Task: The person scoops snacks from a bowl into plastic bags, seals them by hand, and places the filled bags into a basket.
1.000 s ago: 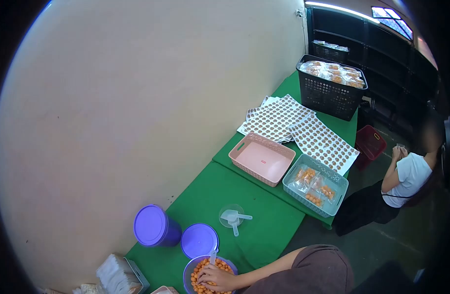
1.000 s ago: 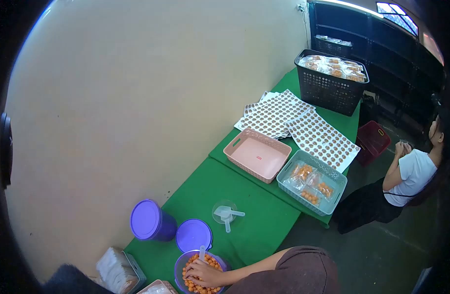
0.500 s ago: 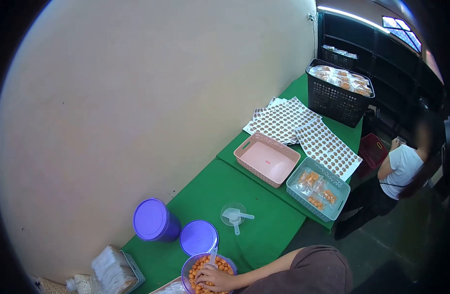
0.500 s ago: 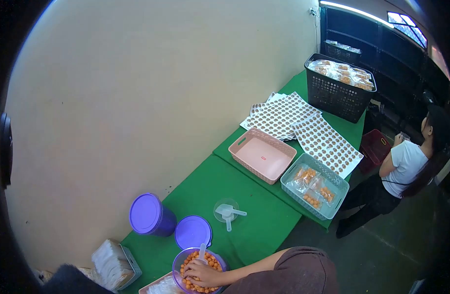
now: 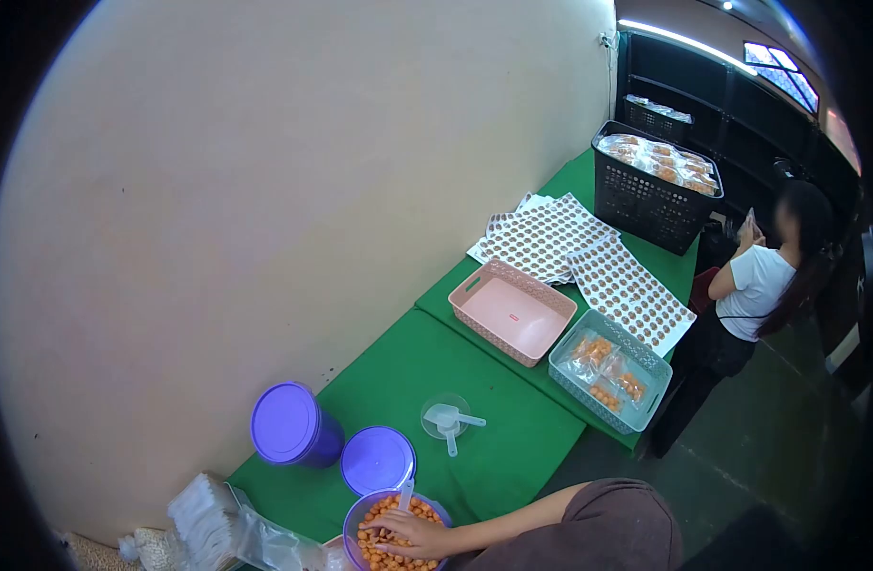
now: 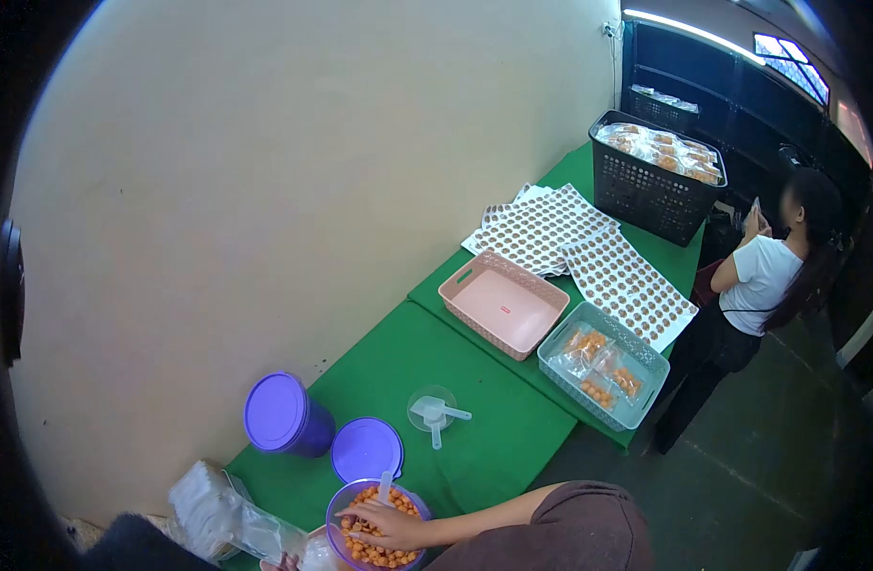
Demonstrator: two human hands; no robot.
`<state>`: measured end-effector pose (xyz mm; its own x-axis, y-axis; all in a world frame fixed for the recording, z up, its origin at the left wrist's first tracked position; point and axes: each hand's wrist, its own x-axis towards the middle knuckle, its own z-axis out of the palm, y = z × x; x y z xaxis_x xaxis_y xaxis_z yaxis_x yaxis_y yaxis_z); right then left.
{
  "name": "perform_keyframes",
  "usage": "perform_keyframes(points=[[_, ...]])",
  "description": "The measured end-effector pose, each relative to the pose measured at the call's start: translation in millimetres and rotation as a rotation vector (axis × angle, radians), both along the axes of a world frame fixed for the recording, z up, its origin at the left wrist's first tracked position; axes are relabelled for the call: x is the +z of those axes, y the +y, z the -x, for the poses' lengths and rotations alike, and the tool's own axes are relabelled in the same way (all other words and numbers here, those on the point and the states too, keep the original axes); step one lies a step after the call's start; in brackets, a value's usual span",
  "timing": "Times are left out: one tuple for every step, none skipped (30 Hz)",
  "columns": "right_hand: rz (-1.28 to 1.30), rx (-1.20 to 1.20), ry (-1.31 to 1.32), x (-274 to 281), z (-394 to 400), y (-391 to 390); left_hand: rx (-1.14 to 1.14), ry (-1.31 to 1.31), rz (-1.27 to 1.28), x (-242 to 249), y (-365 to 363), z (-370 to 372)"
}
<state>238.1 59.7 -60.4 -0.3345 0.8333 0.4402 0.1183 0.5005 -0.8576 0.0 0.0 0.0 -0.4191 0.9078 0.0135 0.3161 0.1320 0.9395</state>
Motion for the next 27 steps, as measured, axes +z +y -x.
perform_keyframes(points=[[0.072, 0.052, 0.011, 13, 0, -1, 0.004, 0.001, -0.001, -5, -1, 1], [0.145, 0.103, 0.022, 19, 0, -2, -0.179, 0.19, -0.04, -20, 3, 1], [0.143, 0.103, 0.023, 20, 0, -2, -0.363, 0.379, -0.08, -40, 12, -2], [0.254, 0.223, 0.091, 20, 1, -2, -0.549, 0.568, -0.123, -65, 29, -8], [0.363, 0.338, 0.158, 20, 0, -2, -0.554, 0.567, -0.129, -77, 137, -61], [0.361, 0.329, 0.155, 13, 2, -2, -0.384, 0.257, -0.014, -38, 76, -74], [0.447, 0.242, 0.208, 2, 5, -1, -0.21, -0.054, 0.103, -9, 11, -67], [0.531, 0.155, 0.259, -4, 4, 0, -0.182, -0.047, 0.166, -7, 12, -76], [0.529, 0.152, 0.25, -4, 1, 0, -0.184, -0.055, 0.163, -18, 14, -73], [0.557, 0.122, 0.316, -1, -5, -1, -0.258, -0.094, 0.177, -34, 17, -68], [0.587, 0.096, 0.381, 2, -11, -1, -0.33, -0.133, 0.192, -49, 17, -64], [0.662, 0.096, 0.362, 18, -21, -2, -0.304, -0.053, 0.231, -37, 17, -72], [0.663, 0.102, 0.354, 21, -27, 0, -0.297, -0.059, 0.229, -42, 18, -71], [0.571, 0.118, 0.302, 22, -31, 2, -0.181, -0.45, 0.064, -51, 22, -69], [0.479, 0.133, 0.253, 20, -34, 5, -0.058, -0.835, -0.106, -55, 24, -68], [0.36, 0.14, 0.235, 14, -34, 7, -0.053, -0.839, -0.107, -28, 23, -77], [0.361, 0.146, 0.23, 8, -36, 8, -0.043, -0.864, -0.163, 3, 20, -82], [0.309, 0.188, 0.195, 8, -38, 8, -0.032, -0.887, -0.221, 24, 18, -87], [0.256, 0.231, 0.16, 8, -40, 9, -0.024, -0.889, -0.226, 12, 16, -78], [0.254, 0.239, 0.156, 9, -41, 10, -0.099, -0.833, -0.262, -10, 14, -61], [0.363, 0.271, 0.106, 11, -42, 11, -0.173, -0.776, -0.297, -22, 12, -52], [0.472, 0.301, 0.054, 11, -43, 11, -0.169, -0.778, -0.302, -21, 12, -53], [0.471, 0.305, 0.049, 9, -43, 12, -0.107, -0.827, -0.235, -20, 11, -54], [0.466, 0.239, 0.063, 9, -42, 11, -0.045, -0.874, -0.167, -21, 9, -55], [0.461, 0.173, 0.077, 10, -42, 11, -0.04, -0.877, -0.17, -24, 6, -55], [0.458, 0.177, 0.075, 10, -40, 8, -0.071, -0.758, -0.188, -29, 2, -53], [0.388, 0.081, 0.179, 21, -40, 4, -0.102, -0.641, -0.205, -33, -1, -52]])
